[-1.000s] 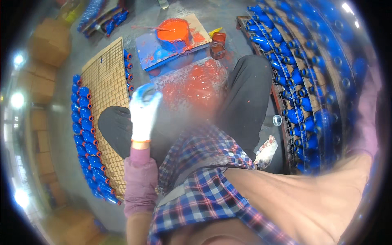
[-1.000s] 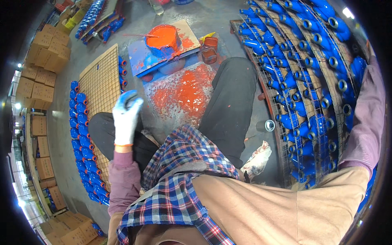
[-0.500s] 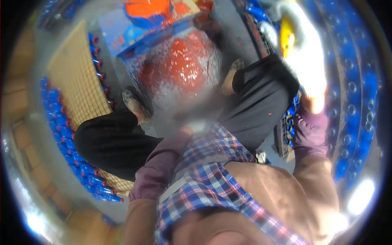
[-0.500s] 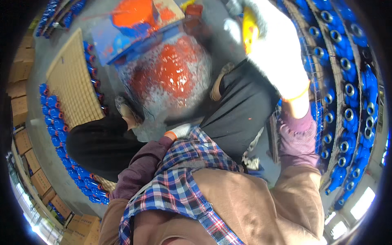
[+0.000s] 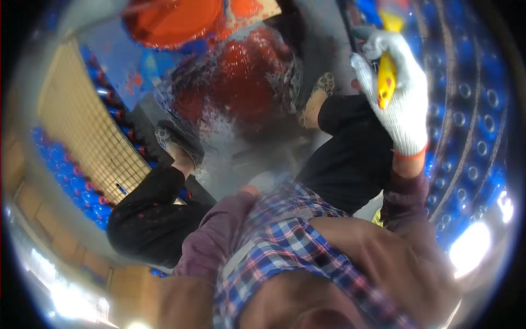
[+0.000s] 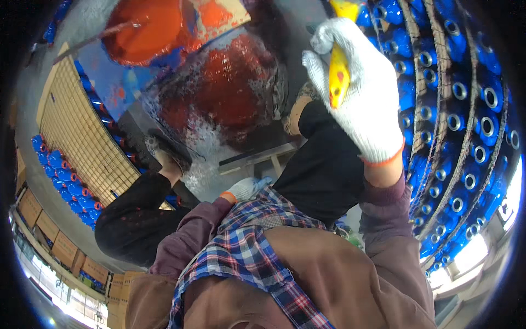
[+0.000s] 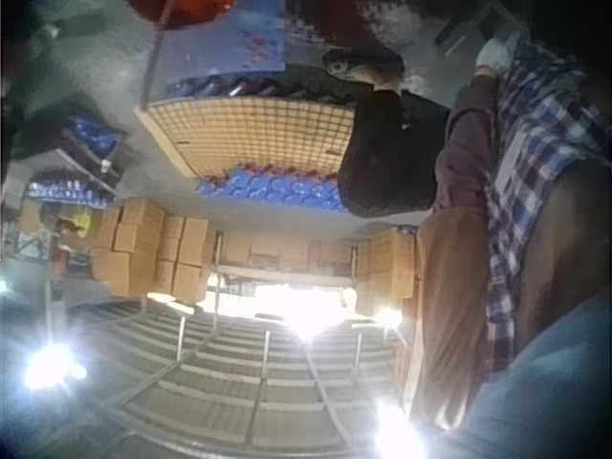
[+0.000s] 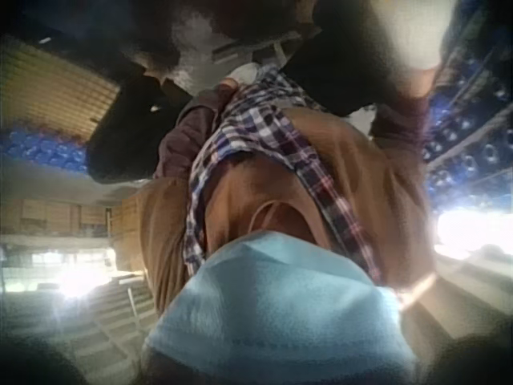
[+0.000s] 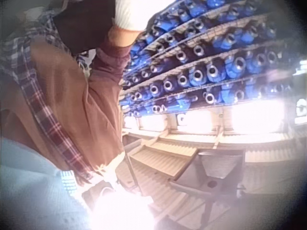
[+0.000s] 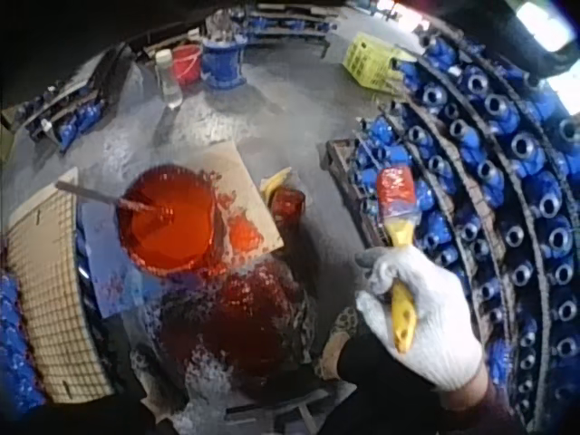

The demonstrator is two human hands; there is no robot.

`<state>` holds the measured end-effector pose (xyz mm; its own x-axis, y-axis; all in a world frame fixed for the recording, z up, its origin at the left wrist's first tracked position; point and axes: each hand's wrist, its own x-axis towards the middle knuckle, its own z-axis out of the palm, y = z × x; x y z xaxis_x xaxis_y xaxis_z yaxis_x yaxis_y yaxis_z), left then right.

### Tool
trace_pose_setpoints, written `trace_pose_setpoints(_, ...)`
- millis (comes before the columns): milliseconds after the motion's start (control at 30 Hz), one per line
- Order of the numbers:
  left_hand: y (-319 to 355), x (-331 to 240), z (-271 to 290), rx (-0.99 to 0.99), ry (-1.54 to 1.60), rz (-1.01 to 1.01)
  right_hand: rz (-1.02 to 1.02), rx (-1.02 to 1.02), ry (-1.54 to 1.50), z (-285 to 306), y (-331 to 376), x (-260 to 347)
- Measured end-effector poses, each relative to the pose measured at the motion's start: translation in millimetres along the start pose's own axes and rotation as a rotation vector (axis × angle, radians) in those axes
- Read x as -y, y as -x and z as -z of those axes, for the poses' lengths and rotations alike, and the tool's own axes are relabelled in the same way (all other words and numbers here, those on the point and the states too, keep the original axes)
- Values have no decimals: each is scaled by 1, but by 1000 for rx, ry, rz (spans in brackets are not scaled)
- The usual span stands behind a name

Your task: Painting blue metal components with a brush and red paint, followed by using a spray can.

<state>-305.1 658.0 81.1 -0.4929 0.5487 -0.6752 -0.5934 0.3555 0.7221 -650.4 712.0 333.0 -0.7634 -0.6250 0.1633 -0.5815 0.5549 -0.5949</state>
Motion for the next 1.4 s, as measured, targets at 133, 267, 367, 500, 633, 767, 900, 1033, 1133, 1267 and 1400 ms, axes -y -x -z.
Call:
trace_pose_setpoints(133,13,12,52,-122,-30,31,215,-140,27,2,-28,-25)
trace_pose_setpoints(267,-11,-28,73,-327,-340,-51,214,-236,89,29,4,-31)
trace_pose_setpoints(367,-7,-94,74,-658,-489,-123,234,-283,72,50,33,-37)
trace_pose_setpoints(500,38,-178,74,-855,-435,-429,243,-414,113,78,75,-44)
trace_pose_setpoints(633,111,-254,73,-1132,-352,-595,73,-369,-711,81,85,-48)
trace_pose_setpoints(767,188,-322,46,-1392,-388,-1116,456,-707,175,106,101,-67)
trace_pose_setpoints(900,257,-357,45,-1391,-698,-1702,397,-701,121,145,110,-82)
trace_pose_setpoints(1033,264,-353,45,-1627,-784,-1637,315,-737,472,201,95,-102)
trace_pose_setpoints(1133,264,-337,52,-1738,-818,-1579,414,-848,679,234,65,-118)
trace_pose_setpoints(1267,268,-317,58,-1880,-839,-1462,386,-830,828,271,28,-145)
trace_pose_setpoints(1400,272,-304,63,-2014,-875,-1326,337,-826,836,287,1,-169)
